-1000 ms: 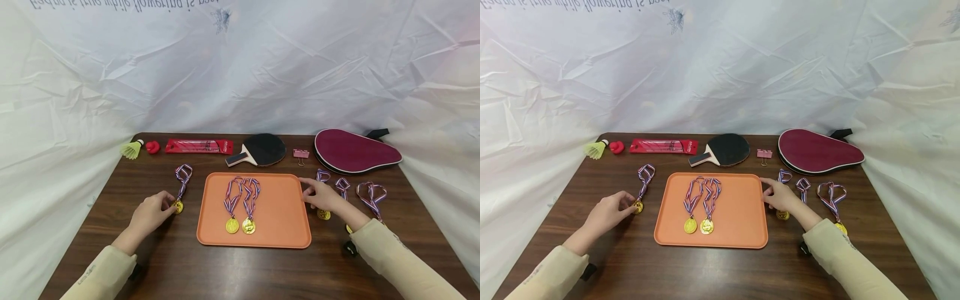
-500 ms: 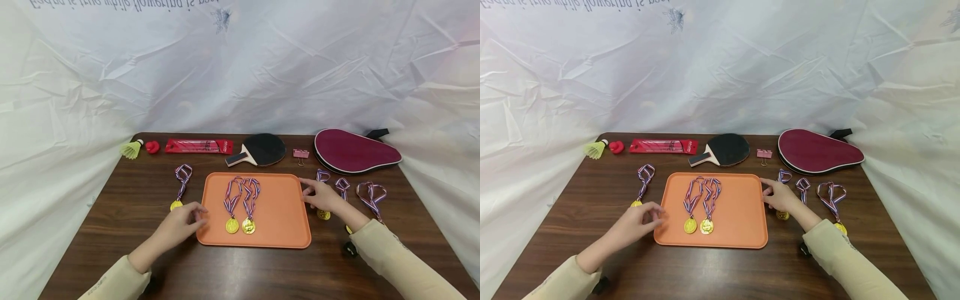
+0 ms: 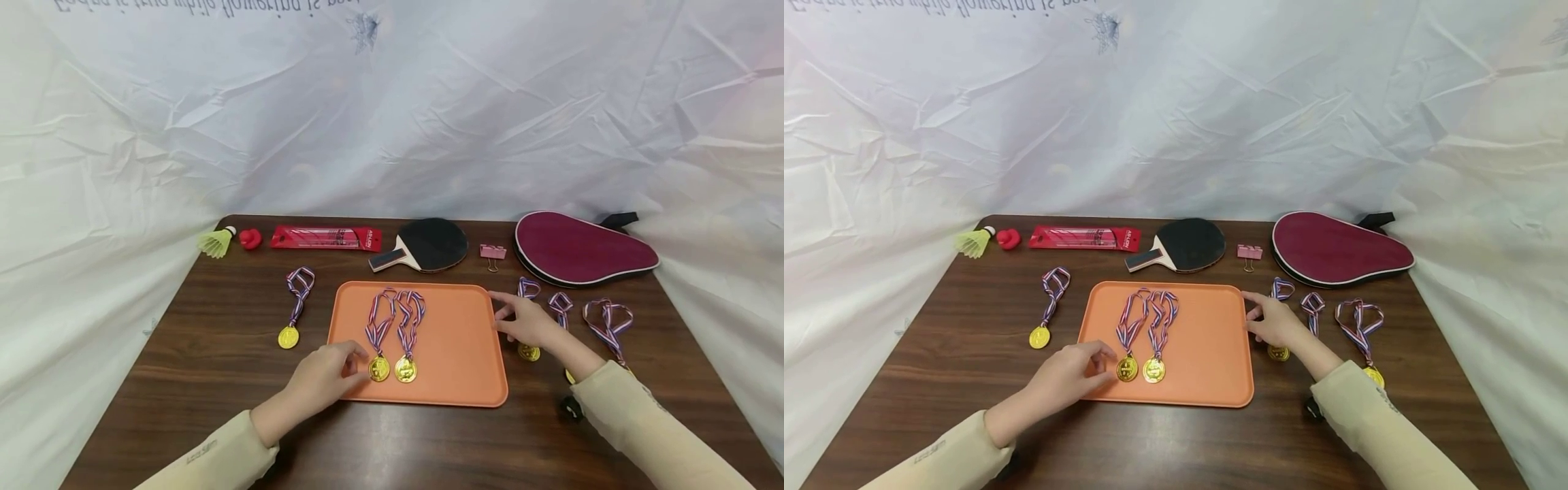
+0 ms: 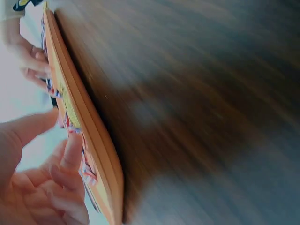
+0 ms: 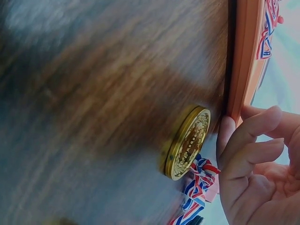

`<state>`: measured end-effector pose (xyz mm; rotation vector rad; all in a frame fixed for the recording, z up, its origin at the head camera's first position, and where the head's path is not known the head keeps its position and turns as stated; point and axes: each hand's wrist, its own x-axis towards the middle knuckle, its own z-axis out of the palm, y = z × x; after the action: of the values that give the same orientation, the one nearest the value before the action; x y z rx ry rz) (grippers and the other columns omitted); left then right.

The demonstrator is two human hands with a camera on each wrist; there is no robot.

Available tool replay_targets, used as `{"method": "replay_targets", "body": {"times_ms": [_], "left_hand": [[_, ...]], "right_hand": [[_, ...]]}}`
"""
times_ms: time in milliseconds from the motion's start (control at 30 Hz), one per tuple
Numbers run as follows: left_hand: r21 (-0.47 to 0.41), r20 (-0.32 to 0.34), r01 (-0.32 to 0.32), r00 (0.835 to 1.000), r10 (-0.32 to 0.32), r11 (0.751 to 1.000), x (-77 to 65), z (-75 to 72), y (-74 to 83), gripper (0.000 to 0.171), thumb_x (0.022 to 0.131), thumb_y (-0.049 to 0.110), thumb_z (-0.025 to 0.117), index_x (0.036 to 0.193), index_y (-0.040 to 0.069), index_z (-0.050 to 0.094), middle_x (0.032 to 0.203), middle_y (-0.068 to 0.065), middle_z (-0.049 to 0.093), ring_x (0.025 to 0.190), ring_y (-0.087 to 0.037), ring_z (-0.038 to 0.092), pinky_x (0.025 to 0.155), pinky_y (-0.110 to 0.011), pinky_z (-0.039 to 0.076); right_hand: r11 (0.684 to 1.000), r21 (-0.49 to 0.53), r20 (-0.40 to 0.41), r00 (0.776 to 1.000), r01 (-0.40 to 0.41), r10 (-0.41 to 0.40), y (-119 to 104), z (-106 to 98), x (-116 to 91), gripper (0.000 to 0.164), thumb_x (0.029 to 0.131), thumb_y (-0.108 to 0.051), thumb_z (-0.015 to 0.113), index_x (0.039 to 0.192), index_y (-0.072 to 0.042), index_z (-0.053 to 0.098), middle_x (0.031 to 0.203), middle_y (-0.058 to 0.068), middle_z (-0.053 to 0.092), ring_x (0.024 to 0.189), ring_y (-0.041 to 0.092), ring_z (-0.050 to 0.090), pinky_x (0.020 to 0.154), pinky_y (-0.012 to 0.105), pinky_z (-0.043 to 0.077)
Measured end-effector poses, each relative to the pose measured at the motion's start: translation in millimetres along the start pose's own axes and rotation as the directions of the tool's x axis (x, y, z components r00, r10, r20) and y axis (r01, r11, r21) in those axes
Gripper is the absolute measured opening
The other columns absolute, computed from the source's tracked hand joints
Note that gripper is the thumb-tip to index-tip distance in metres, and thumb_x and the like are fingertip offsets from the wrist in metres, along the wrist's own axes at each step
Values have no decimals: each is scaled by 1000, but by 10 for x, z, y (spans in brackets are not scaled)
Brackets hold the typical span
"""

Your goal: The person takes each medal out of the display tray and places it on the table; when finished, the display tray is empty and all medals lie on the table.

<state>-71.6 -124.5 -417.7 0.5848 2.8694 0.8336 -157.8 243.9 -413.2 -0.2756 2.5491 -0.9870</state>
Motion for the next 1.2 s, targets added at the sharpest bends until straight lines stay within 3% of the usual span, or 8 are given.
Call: {"method": "replay_targets", "body": {"times_ms": [200, 367, 600, 900, 1200], "left_hand": [[8, 19, 47, 999, -48, 999, 69, 95, 36, 28, 73, 40, 71, 88, 17, 62, 60, 12, 46, 49, -3, 41, 42, -23, 33], [29, 30, 80, 996, -81, 996, 97, 140, 10, 40, 66, 50, 73, 86, 18, 61, 59, 11, 45, 47, -5, 40, 40, -25, 30], [-13, 43, 97, 994, -96, 995, 140, 135, -13, 41, 60, 47, 78, 84, 20, 60, 60, 10, 47, 50, -5, 42, 43, -25, 33], [-52, 77, 80, 994, -75, 995, 165, 142, -2, 34, 61, 38, 80, 82, 18, 61, 61, 8, 50, 51, -5, 44, 45, -24, 35], [-104, 59, 2, 998, 4, 995, 158, 139, -30, 32, 65, 23, 80, 83, 16, 54, 64, 6, 52, 53, -4, 44, 47, -23, 37]], "right_hand": [[1000, -8, -4, 1000, 2, -2, -9, 5, -8, 60, 84, -7, 60, 137, -3, 31, 85, 8, 59, 53, 20, 55, 53, 32, 45], [1000, -10, -4, 1000, 0, 0, -14, 1, -3, 60, 84, -7, 60, 137, -3, 32, 85, 7, 59, 52, 19, 54, 53, 32, 45], [1000, -4, -6, 1000, 6, -6, -2, 7, 6, 60, 84, -7, 60, 137, -3, 32, 85, 7, 59, 52, 18, 54, 53, 32, 45], [1000, 19, 0, 1000, 3, -3, 13, 15, 15, 60, 84, -6, 60, 137, -3, 31, 84, 8, 58, 52, 19, 54, 53, 33, 45], [1000, 14, -4, 1000, 5, -4, 7, 9, 10, 60, 84, -6, 60, 137, -3, 32, 84, 8, 59, 53, 18, 54, 54, 33, 45]]}}
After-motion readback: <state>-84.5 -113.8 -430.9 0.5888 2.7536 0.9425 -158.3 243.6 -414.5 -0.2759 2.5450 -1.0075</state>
